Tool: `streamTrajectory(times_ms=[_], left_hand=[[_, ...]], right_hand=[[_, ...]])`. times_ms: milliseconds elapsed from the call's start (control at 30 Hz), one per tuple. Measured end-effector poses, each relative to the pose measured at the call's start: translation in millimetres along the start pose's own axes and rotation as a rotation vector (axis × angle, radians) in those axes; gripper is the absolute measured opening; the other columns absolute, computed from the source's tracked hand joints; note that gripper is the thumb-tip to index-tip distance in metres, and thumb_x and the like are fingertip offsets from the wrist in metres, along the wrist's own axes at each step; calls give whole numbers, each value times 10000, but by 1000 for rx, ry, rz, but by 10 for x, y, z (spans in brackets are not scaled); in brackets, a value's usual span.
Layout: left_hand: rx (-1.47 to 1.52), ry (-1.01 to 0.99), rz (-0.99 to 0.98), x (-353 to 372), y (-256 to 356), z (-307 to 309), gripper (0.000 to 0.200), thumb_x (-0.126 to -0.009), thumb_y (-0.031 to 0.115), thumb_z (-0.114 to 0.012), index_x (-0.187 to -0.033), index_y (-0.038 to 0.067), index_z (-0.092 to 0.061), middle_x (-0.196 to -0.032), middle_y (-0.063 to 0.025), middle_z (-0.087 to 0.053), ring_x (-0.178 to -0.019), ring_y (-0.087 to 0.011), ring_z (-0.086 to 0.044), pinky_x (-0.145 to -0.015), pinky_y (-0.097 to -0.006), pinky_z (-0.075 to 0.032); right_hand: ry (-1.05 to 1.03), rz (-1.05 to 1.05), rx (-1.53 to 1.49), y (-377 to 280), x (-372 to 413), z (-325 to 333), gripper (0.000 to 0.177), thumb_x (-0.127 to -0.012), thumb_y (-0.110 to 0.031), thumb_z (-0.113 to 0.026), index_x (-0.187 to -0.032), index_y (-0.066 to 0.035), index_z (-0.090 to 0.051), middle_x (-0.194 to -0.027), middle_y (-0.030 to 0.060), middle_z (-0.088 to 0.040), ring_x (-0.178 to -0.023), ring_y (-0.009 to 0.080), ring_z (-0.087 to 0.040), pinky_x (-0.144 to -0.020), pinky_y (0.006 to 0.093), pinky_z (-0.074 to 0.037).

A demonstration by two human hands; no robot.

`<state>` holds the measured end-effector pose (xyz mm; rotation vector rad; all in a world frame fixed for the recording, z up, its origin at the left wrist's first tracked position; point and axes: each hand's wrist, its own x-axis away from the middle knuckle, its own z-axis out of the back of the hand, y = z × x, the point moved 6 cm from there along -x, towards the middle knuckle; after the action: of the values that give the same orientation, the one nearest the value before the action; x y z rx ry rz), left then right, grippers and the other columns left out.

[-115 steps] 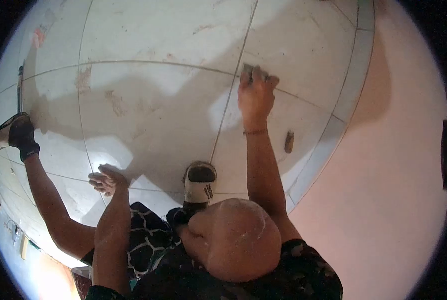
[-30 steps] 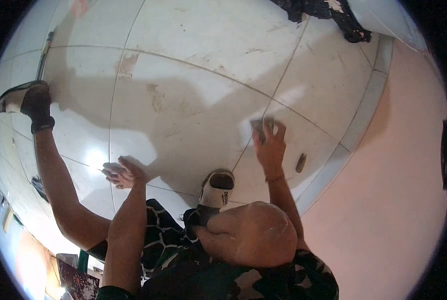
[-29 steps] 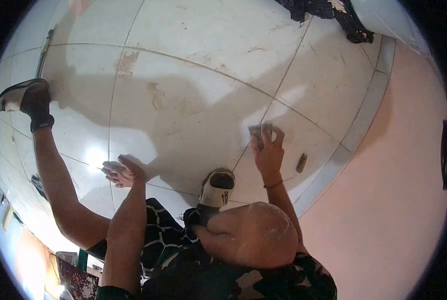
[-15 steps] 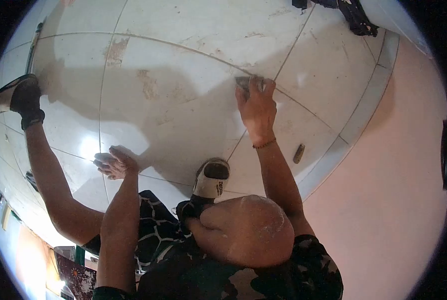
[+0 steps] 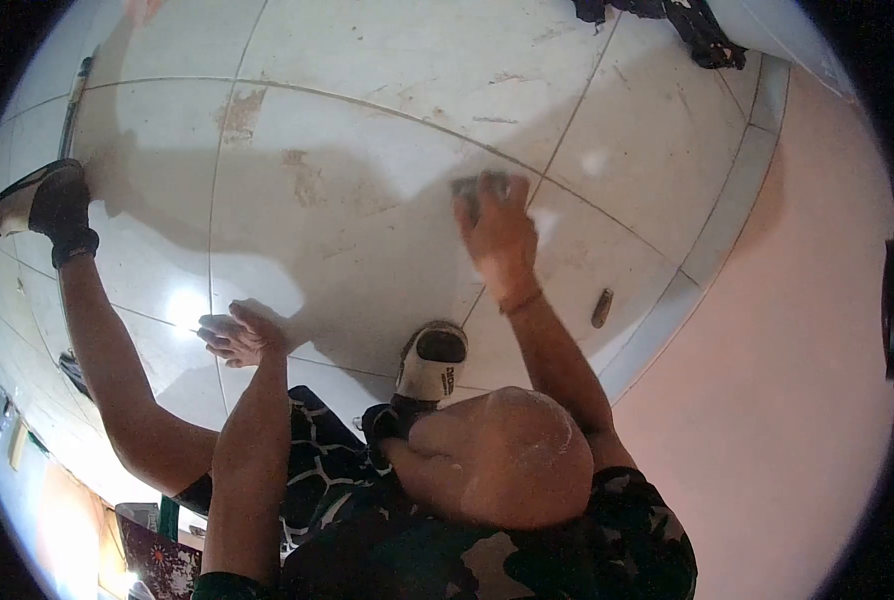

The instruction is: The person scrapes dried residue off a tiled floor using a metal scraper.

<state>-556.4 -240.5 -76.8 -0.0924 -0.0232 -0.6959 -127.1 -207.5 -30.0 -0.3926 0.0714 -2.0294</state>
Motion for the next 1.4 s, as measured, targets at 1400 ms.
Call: streamTrajectory(times_ms=[1400], left_hand=[[43, -52, -73, 86, 10, 56, 838, -763, 710, -217, -1385, 163, -95, -1436, -94, -87, -1318, -304, -62, -1016, -561, -83]], right_hand=[[51, 345, -25, -1198, -1029, 77, 376, -778, -294, -586, -948, 40, -548, -983, 300, -462, -709, 361, -602, -573, 359, -523]])
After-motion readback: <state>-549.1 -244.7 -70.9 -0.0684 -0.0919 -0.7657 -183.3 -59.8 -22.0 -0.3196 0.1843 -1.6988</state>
